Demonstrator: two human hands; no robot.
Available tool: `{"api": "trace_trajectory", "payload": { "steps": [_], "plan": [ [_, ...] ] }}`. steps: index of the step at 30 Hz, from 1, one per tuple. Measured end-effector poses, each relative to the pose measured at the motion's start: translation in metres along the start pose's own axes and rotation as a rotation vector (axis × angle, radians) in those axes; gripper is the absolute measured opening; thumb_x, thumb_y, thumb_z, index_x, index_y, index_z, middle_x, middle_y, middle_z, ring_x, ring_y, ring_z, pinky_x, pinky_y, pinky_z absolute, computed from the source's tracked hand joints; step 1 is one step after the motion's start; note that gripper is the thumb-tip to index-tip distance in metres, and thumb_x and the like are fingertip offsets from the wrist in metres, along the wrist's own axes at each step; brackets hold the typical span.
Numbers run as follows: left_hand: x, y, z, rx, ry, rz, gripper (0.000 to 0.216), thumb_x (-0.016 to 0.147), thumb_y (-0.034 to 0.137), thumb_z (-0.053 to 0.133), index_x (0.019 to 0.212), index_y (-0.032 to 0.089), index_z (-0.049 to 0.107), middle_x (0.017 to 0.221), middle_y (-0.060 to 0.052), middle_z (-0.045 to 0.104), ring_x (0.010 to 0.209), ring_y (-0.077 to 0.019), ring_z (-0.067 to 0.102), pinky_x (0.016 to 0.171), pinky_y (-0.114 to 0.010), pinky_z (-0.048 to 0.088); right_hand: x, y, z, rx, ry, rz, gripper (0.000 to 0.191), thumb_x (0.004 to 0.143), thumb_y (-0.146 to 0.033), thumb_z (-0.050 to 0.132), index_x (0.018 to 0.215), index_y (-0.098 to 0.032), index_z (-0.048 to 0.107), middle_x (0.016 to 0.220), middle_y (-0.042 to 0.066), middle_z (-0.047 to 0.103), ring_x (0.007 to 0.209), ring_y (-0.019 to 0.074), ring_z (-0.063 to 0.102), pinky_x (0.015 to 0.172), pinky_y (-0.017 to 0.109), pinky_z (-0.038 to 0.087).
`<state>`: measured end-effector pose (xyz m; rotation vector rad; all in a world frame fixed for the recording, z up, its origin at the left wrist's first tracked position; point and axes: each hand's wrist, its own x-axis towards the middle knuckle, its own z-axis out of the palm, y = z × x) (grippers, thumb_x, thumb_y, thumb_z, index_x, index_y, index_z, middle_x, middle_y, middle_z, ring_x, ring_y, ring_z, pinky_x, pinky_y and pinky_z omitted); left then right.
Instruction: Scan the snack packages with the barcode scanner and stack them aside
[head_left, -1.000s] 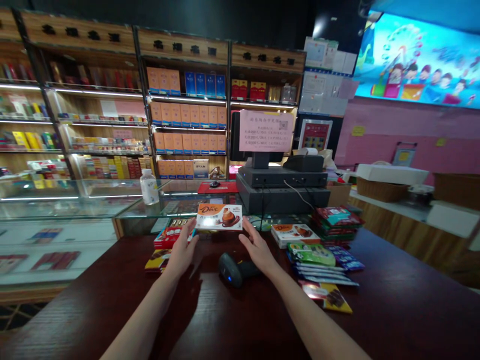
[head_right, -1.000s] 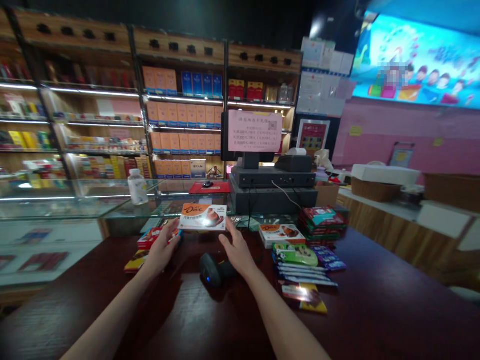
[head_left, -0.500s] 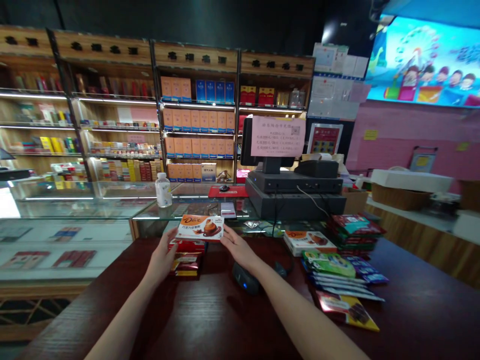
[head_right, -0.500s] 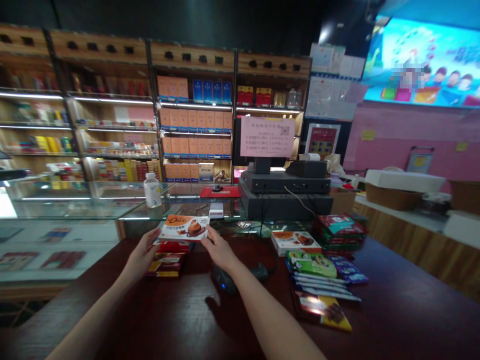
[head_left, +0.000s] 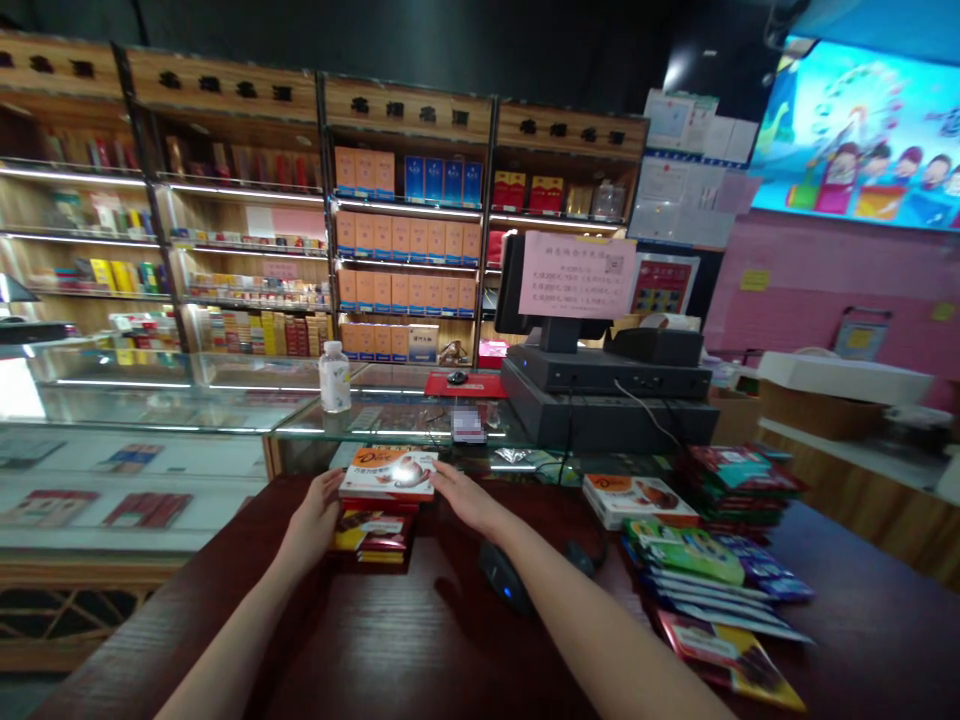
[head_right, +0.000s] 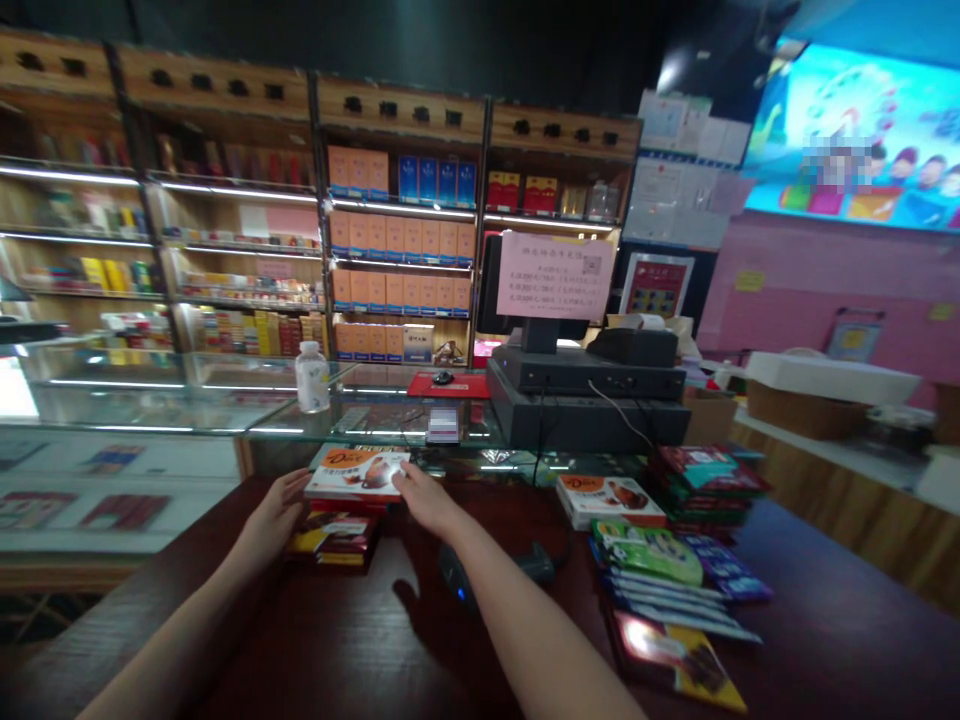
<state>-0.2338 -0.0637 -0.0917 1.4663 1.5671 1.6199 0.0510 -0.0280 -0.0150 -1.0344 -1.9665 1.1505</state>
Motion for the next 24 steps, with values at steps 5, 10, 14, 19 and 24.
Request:
{"api": "trace_trajectory", "payload": {
  "steps": [5, 10, 14, 19, 24],
  "plan": [
    [0.0044, -0.0027, -0.0008, 0.037, -0.001, -0.026, 0.058, 0.070, 0.027, 0.052, 0.127, 0.016, 0.046, 0.136, -0.016, 0.061, 0.130, -0.0258, 0.056, 0.108, -0.045, 0.046, 0.0072, 0.0024, 0.0000, -0.019, -0.025, 0.009, 0.063, 0.094, -0.059, 0.047, 0.144, -0.020, 0.050, 0.151, 0.009, 0.048, 0.142, 0.0249, 0.041, 0.119, 0.042, 0.025],
    [0.0074, -0.0010, 0.0002, 0.050, 0.014, -0.040, 0.058, 0.071, 0.027, 0.053, 0.127, 0.017, 0.047, 0.134, -0.016, 0.063, 0.123, -0.0265, 0.062, 0.099, -0.043, 0.054, 0.0106, 0.0045, -0.0013, -0.026, -0.026, 0.011, 0.061, 0.094, -0.058, 0.048, 0.143, -0.022, 0.051, 0.151, 0.008, 0.048, 0.142, 0.0251, 0.041, 0.119, 0.044, 0.025],
    [0.0083, -0.0012, 0.0011, 0.090, 0.031, -0.030, 0.057, 0.069, 0.026, 0.054, 0.125, 0.018, 0.050, 0.131, -0.014, 0.066, 0.125, -0.0259, 0.061, 0.102, -0.042, 0.052, 0.0109, 0.0045, 0.0000, -0.027, -0.019, 0.019, 0.059, 0.096, -0.053, 0.048, 0.144, -0.019, 0.050, 0.151, 0.008, 0.047, 0.141, 0.0242, 0.043, 0.119, 0.043, 0.027],
    [0.0075, 0.0003, 0.0015, 0.177, 0.070, -0.028, 0.057, 0.067, 0.023, 0.055, 0.125, 0.020, 0.053, 0.128, -0.011, 0.068, 0.124, -0.0256, 0.061, 0.103, -0.041, 0.051, 0.0105, 0.0024, 0.0017, 0.006, -0.006, 0.004, 0.057, 0.095, -0.053, 0.050, 0.142, -0.022, 0.051, 0.147, 0.007, 0.053, 0.138, 0.0245, 0.047, 0.118, 0.043, 0.029],
    [0.0062, 0.0022, 0.0002, 0.231, 0.072, -0.013, 0.059, 0.068, 0.023, 0.055, 0.126, 0.019, 0.053, 0.128, -0.012, 0.068, 0.120, -0.0269, 0.063, 0.100, -0.042, 0.053, 0.0102, -0.0010, 0.0026, -0.022, -0.029, 0.019, 0.062, 0.095, -0.054, 0.048, 0.145, -0.018, 0.047, 0.150, 0.011, 0.049, 0.139, 0.0254, 0.045, 0.117, 0.041, 0.029]
  ]
}}
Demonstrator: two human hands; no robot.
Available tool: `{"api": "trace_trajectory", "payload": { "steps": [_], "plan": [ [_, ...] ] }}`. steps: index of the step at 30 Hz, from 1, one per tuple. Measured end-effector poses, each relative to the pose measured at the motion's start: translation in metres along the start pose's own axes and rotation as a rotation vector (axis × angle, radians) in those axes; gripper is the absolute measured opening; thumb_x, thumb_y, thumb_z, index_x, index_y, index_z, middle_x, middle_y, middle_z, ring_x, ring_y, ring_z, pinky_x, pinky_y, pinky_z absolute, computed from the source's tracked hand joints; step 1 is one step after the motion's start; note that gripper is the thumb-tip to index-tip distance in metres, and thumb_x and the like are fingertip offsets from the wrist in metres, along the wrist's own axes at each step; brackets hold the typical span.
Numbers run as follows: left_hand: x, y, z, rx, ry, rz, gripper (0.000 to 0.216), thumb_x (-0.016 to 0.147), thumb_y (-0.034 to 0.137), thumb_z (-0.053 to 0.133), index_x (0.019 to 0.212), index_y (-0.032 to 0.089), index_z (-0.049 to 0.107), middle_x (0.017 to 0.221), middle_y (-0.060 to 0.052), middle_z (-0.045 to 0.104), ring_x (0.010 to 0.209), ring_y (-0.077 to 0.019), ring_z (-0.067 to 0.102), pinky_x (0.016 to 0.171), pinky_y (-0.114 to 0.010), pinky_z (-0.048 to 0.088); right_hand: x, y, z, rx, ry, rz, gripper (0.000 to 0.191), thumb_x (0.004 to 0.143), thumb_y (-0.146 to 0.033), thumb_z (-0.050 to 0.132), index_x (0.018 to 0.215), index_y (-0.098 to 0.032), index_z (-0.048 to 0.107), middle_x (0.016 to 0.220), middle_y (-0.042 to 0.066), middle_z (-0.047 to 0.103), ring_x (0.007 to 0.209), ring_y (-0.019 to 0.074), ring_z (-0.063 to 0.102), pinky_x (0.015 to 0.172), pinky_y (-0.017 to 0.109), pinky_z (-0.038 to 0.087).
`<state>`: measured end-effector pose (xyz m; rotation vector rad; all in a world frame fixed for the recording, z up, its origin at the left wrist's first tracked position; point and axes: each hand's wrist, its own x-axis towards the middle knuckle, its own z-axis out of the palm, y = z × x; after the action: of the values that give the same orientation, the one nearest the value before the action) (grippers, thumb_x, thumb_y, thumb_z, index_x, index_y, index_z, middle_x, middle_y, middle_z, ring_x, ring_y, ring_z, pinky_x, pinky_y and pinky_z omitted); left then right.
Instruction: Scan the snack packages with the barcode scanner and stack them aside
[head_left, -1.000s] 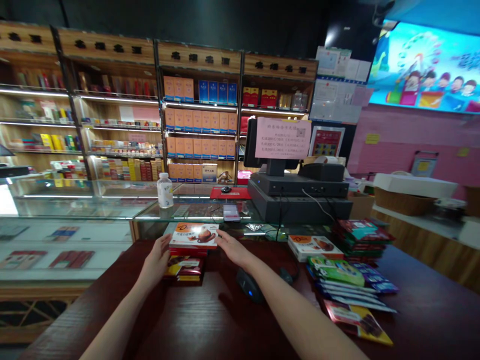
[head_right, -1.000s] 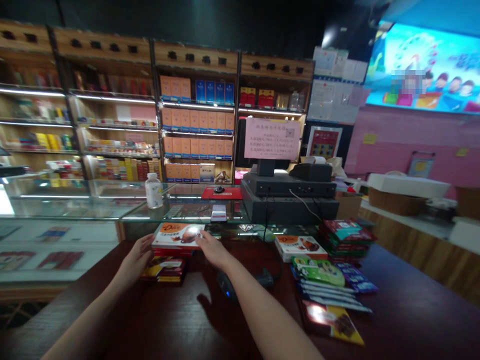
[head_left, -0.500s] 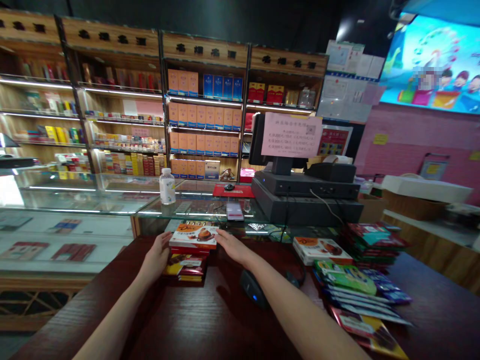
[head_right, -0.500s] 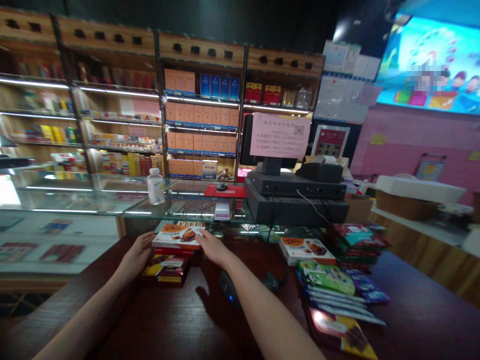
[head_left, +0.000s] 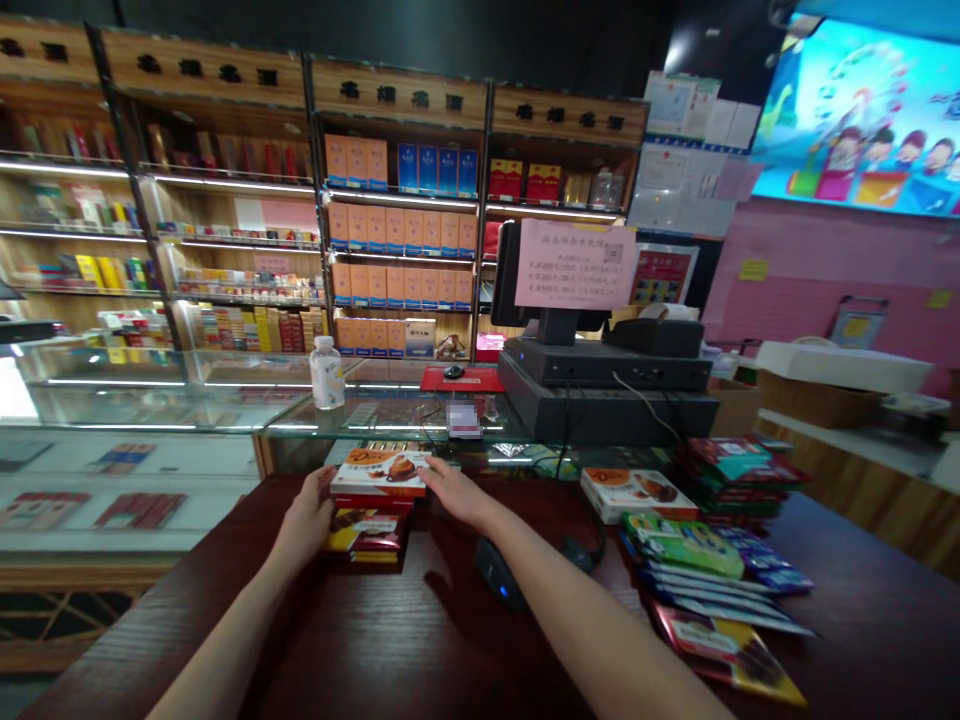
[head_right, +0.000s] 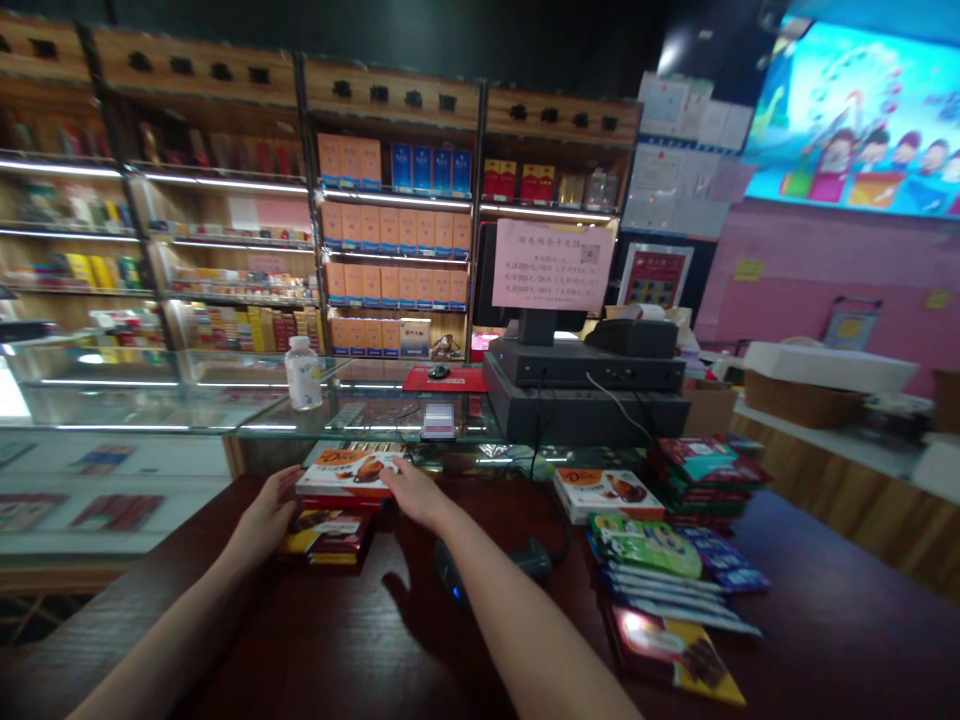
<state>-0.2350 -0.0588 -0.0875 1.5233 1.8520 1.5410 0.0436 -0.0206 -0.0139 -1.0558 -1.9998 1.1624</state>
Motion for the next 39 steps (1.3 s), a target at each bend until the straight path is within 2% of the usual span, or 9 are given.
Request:
{"api": "trace_trajectory", "payload": {
  "steps": [8, 16, 20, 23, 25, 29, 35, 39],
  "plan": [
    [0.002, 0.002, -0.003, 0.003, -0.002, 0.005, 0.061, 0.066, 0.023, 0.055, 0.126, 0.019, 0.053, 0.123, -0.011, 0.070, 0.114, -0.0262, 0.067, 0.092, -0.040, 0.057, 0.007, 0.006, 0.004, -0.001, -0.009, -0.009, 0.065, 0.093, -0.058, 0.049, 0.145, -0.020, 0.047, 0.150, 0.010, 0.049, 0.140, 0.0269, 0.044, 0.117, 0.041, 0.029],
    [-0.001, 0.006, -0.006, 0.106, -0.043, -0.023, 0.066, 0.068, 0.027, 0.053, 0.132, 0.017, 0.049, 0.133, -0.013, 0.064, 0.122, -0.0289, 0.062, 0.104, -0.043, 0.050, 0.001, 0.002, 0.003, -0.028, -0.009, -0.031, 0.055, 0.094, -0.054, 0.049, 0.141, -0.026, 0.052, 0.137, 0.006, 0.062, 0.130, 0.0275, 0.055, 0.113, 0.042, 0.035],
    [-0.008, 0.019, -0.009, 0.184, -0.006, 0.024, 0.063, 0.069, 0.026, 0.052, 0.132, 0.019, 0.051, 0.121, -0.011, 0.070, 0.116, -0.0293, 0.065, 0.100, -0.042, 0.052, -0.006, -0.003, -0.004, -0.033, 0.007, -0.034, 0.056, 0.096, -0.050, 0.046, 0.145, -0.021, 0.048, 0.135, 0.009, 0.064, 0.128, 0.0270, 0.057, 0.111, 0.041, 0.038],
    [-0.013, 0.036, -0.007, 0.251, 0.050, 0.072, 0.061, 0.071, 0.023, 0.048, 0.131, 0.016, 0.054, 0.112, -0.012, 0.071, 0.109, -0.0299, 0.067, 0.097, -0.042, 0.053, -0.014, -0.005, -0.015, -0.060, 0.052, -0.071, 0.057, 0.096, -0.051, 0.045, 0.143, -0.018, 0.050, 0.141, 0.011, 0.058, 0.134, 0.0279, 0.051, 0.113, 0.040, 0.035],
    [-0.015, 0.048, -0.002, 0.283, 0.097, 0.132, 0.059, 0.071, 0.022, 0.046, 0.128, 0.017, 0.056, 0.111, -0.012, 0.071, 0.109, -0.0299, 0.066, 0.099, -0.044, 0.052, -0.020, -0.004, -0.023, -0.089, 0.090, -0.074, 0.057, 0.097, -0.051, 0.043, 0.141, -0.017, 0.052, 0.144, 0.012, 0.055, 0.136, 0.0281, 0.048, 0.114, 0.041, 0.034],
    [-0.020, 0.073, 0.018, 0.313, 0.122, 0.268, 0.053, 0.075, 0.021, 0.042, 0.125, 0.018, 0.059, 0.123, -0.011, 0.067, 0.118, -0.0301, 0.060, 0.106, -0.047, 0.045, -0.035, 0.003, -0.041, -0.108, 0.155, -0.046, 0.050, 0.097, -0.048, 0.044, 0.138, -0.022, 0.055, 0.143, 0.007, 0.058, 0.134, 0.0258, 0.051, 0.113, 0.042, 0.035],
    [-0.025, 0.100, 0.060, 0.307, 0.024, 0.369, 0.048, 0.080, 0.021, 0.039, 0.123, 0.015, 0.059, 0.121, -0.012, 0.067, 0.115, -0.0283, 0.061, 0.105, -0.047, 0.046, -0.057, 0.024, -0.071, -0.145, 0.207, -0.025, 0.050, 0.098, -0.042, 0.042, 0.136, -0.012, 0.056, 0.141, 0.014, 0.058, 0.131, 0.0254, 0.053, 0.111, 0.038, 0.037],
    [-0.029, 0.118, 0.089, 0.290, -0.026, 0.394, 0.047, 0.081, 0.020, 0.038, 0.122, 0.016, 0.060, 0.118, -0.011, 0.069, 0.112, -0.0272, 0.064, 0.099, -0.046, 0.050, -0.074, 0.035, -0.098, -0.174, 0.259, 0.002, 0.046, 0.098, -0.041, 0.042, 0.132, -0.015, 0.060, 0.136, 0.012, 0.062, 0.128, 0.0238, 0.056, 0.109, 0.036, 0.039]
  ]
}}
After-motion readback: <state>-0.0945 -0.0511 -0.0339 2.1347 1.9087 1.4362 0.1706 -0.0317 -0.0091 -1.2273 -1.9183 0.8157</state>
